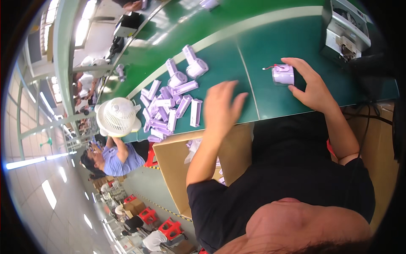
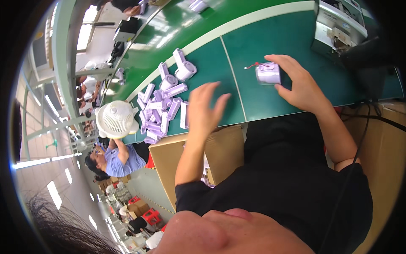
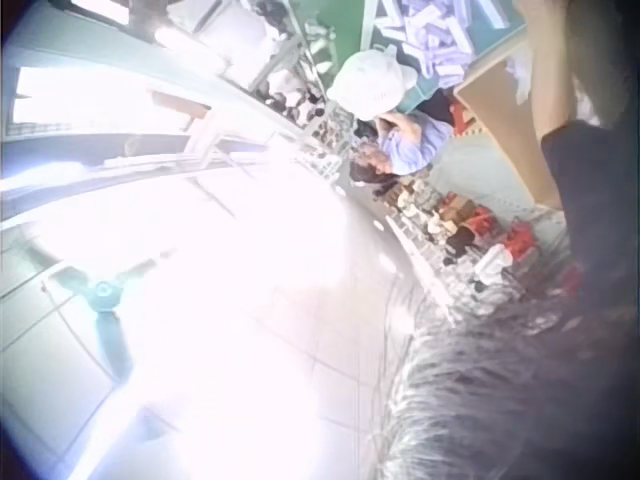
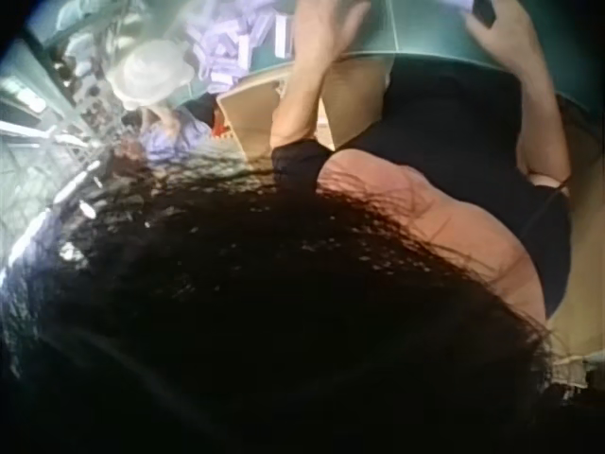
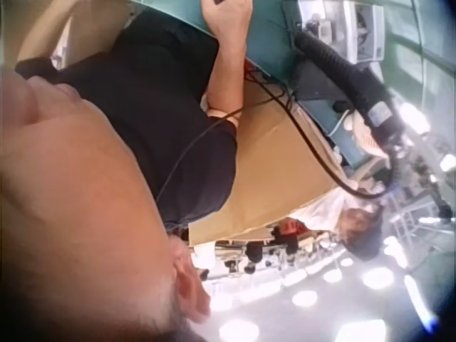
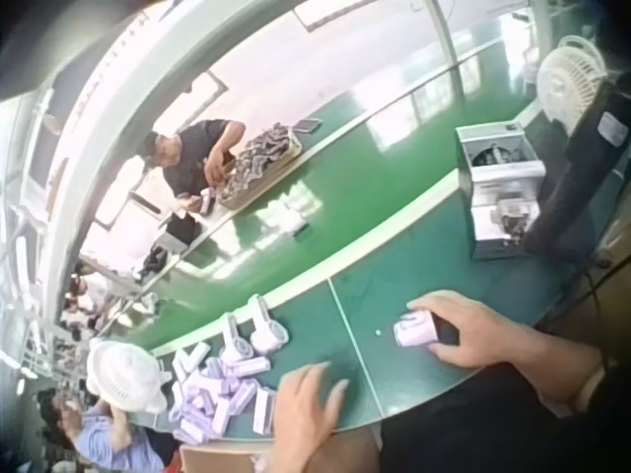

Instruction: Assemble handheld fan components using an electric screwdriver at a factory workbench.

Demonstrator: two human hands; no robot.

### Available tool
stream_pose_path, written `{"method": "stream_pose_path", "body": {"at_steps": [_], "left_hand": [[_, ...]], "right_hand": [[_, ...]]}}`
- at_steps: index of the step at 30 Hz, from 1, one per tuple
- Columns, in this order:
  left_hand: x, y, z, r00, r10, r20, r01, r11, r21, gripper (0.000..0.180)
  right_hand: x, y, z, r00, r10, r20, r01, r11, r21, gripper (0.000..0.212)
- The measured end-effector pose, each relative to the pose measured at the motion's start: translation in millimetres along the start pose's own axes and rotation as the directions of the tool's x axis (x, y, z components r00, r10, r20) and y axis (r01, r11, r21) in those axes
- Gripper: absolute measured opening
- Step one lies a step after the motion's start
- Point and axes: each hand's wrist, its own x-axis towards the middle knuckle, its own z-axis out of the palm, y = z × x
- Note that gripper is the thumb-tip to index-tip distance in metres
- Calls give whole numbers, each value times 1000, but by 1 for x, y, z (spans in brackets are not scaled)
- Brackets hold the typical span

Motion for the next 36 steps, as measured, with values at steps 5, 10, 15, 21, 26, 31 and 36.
{"method": "stream_pose_path", "body": {"at_steps": [5, 10, 15, 21, 26, 31, 36], "left_hand": [[-79, -73, -43, 931, -364, 13, 324, 843, 429, 45], [-122, -99, -37, 854, -516, 61, 465, 812, 351, 39], [-74, -56, -19, 917, -347, 199, 397, 846, -356, 35], [-20, -22, 5, 897, -221, 382, 410, 736, -539, 36], [-5, -17, 16, 898, -166, 408, 385, 745, -544, 36], [8, -11, 12, 910, -121, 398, 331, 788, -519, 36], [18, 5, 2, 926, -115, 360, 296, 813, -501, 34]], "right_hand": [[1, 4, 7, 997, 35, -69, -30, 997, 72, 50], [7, 6, 18, 987, -75, -139, 81, 996, 38, 26], [7, 1, 21, 979, -111, -171, 119, 992, 42, 13], [5, 4, 19, 984, -76, -162, 96, 989, 116, 12], [5, 8, 21, 980, -81, -179, 107, 984, 142, 12], [4, 9, 20, 980, -86, -180, 113, 982, 148, 11], [4, 6, 20, 953, -216, -213, 225, 974, 20, 8]]}}
